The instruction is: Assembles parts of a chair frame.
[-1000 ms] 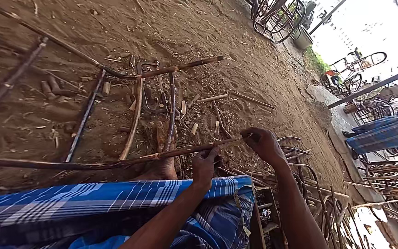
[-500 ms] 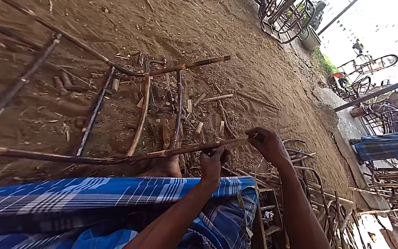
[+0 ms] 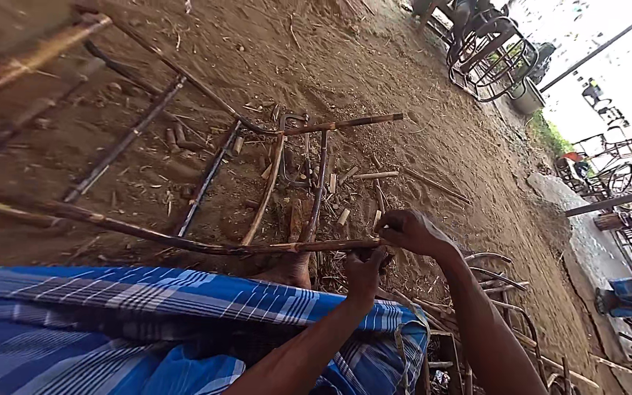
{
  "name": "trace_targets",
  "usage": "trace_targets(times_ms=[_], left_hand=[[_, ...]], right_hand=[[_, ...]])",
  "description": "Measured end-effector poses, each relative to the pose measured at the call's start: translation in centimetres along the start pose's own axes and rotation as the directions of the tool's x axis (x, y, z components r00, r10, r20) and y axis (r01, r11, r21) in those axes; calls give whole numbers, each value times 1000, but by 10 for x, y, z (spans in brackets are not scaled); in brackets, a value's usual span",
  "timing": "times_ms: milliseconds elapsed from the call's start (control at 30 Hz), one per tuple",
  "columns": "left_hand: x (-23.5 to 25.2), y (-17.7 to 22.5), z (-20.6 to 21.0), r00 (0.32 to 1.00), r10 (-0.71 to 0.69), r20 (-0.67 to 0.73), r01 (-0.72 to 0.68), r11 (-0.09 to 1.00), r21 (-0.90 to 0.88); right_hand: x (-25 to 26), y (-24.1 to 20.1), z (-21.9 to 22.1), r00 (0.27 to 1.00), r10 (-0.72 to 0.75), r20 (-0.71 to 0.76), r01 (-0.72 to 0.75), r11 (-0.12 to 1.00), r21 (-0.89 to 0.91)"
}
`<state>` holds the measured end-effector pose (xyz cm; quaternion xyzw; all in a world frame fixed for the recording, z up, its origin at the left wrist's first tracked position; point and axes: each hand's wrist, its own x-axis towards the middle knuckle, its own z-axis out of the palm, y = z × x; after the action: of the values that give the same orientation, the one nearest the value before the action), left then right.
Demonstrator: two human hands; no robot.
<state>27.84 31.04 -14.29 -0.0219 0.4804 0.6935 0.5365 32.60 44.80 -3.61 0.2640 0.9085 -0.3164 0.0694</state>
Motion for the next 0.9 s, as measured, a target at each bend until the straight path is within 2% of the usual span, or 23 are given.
trace_targets(times_ms=[133,300,533,633,733,800,833,867,900], left_hand=[[0,-4,1,1000,20,3,-20,1000,15],[0,-5,3,999,31,-10,-31,999,-10],[0,-3,3,1000,18,-13,-18,1000,-10],[0,-1,3,1000,5,-11,-6,1000,-22],[1,-1,1,1000,-4,8,4,1000,1],[0,-2,-4,998,-18,55,14,998,69],[-2,-2,-10,991,-42,127,22,988,154],[-5,-1,-19,966,-91,243,19,960,281],[-9,3,-30,893,-184,412,-25,892,452]], right_hand=[[13,9,4,993,28,113,-22,998,-56],[12,11,6,987,55,149,-44,996,-77],[14,6,6,982,22,188,3,991,-132],[19,6,5,982,99,164,-80,990,-115],[27,4,7,969,212,127,-188,966,-179],[24,6,9,975,219,49,-211,968,-134],[15,3,9,977,208,-48,-211,976,-57],[2,-1,7,961,208,-183,-205,978,39],[-17,-5,6,915,218,-340,-186,975,124]])
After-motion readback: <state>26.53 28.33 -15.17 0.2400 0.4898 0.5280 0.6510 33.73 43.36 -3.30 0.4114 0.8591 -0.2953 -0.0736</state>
